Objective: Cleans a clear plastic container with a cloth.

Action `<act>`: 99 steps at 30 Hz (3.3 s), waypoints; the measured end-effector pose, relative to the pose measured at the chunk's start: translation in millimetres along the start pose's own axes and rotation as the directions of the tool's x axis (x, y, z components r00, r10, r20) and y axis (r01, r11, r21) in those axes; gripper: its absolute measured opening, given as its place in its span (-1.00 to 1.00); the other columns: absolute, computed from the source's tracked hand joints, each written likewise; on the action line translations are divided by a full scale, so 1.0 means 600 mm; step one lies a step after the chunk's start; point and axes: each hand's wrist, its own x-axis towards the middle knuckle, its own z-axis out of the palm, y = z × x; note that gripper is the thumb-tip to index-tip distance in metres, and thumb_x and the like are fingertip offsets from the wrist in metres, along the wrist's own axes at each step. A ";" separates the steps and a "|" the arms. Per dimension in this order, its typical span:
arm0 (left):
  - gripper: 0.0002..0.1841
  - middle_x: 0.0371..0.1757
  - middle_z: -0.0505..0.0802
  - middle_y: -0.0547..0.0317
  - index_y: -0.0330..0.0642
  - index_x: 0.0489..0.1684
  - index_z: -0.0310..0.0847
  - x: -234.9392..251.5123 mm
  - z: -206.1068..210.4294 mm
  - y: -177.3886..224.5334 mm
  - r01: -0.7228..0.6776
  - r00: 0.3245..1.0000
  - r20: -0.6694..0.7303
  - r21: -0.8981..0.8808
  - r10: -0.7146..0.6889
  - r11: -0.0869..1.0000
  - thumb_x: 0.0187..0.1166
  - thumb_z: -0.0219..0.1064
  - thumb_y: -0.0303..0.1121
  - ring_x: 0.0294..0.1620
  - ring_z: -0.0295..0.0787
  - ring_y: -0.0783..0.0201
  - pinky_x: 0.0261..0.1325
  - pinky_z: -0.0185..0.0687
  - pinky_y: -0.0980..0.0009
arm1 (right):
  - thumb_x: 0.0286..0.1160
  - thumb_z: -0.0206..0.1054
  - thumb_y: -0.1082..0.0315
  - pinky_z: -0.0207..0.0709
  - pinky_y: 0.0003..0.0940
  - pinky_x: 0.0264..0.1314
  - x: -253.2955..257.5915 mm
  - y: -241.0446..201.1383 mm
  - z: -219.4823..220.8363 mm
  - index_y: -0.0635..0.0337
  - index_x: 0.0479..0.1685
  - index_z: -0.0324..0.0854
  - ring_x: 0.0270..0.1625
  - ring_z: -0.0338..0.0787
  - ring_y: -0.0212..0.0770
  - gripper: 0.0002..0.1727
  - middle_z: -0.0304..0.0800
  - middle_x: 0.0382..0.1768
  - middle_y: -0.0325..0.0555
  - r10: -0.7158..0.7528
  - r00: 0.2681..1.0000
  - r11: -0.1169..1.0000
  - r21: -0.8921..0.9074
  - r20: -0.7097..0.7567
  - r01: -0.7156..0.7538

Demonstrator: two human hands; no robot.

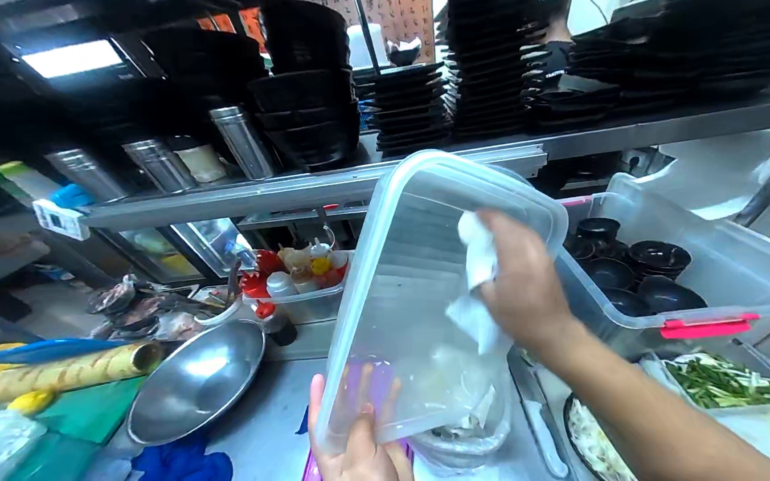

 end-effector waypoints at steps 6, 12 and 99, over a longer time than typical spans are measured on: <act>-0.15 0.62 0.51 -0.24 -0.03 0.87 -0.15 0.002 0.016 -0.013 0.066 0.998 0.005 -0.028 -0.066 0.997 0.47 -0.15 -0.83 0.33 0.73 -0.33 -0.01 0.80 -0.30 | 0.22 0.50 0.57 0.59 -0.06 0.49 -0.035 -0.027 0.065 0.20 0.14 0.78 0.40 0.69 0.02 -0.59 0.78 0.24 0.04 -0.278 0.929 0.943 0.253 0.243 0.216; -0.16 0.66 0.45 -0.26 -0.03 0.89 -0.17 -0.002 0.018 -0.020 0.091 0.996 0.025 -0.036 -0.090 0.995 0.50 -0.17 -0.82 0.37 0.70 -0.35 0.01 0.80 -0.31 | 0.43 0.33 0.49 0.50 0.07 0.52 0.018 0.010 0.025 0.27 0.33 0.69 0.44 0.65 0.13 -0.57 0.71 0.33 0.17 0.134 0.978 0.981 0.159 -0.162 -0.109; -0.55 0.52 0.66 -0.03 -0.07 0.71 0.27 0.094 0.062 0.000 -0.150 0.976 0.186 0.209 0.112 0.966 0.86 -0.08 -0.42 0.42 0.72 -0.04 0.26 0.78 -0.06 | 0.32 0.36 0.60 0.63 -0.17 0.42 -0.139 -0.048 0.072 0.08 0.19 0.76 0.37 0.71 -0.13 -0.57 0.81 0.24 -0.21 -0.483 0.771 0.826 0.509 0.415 0.243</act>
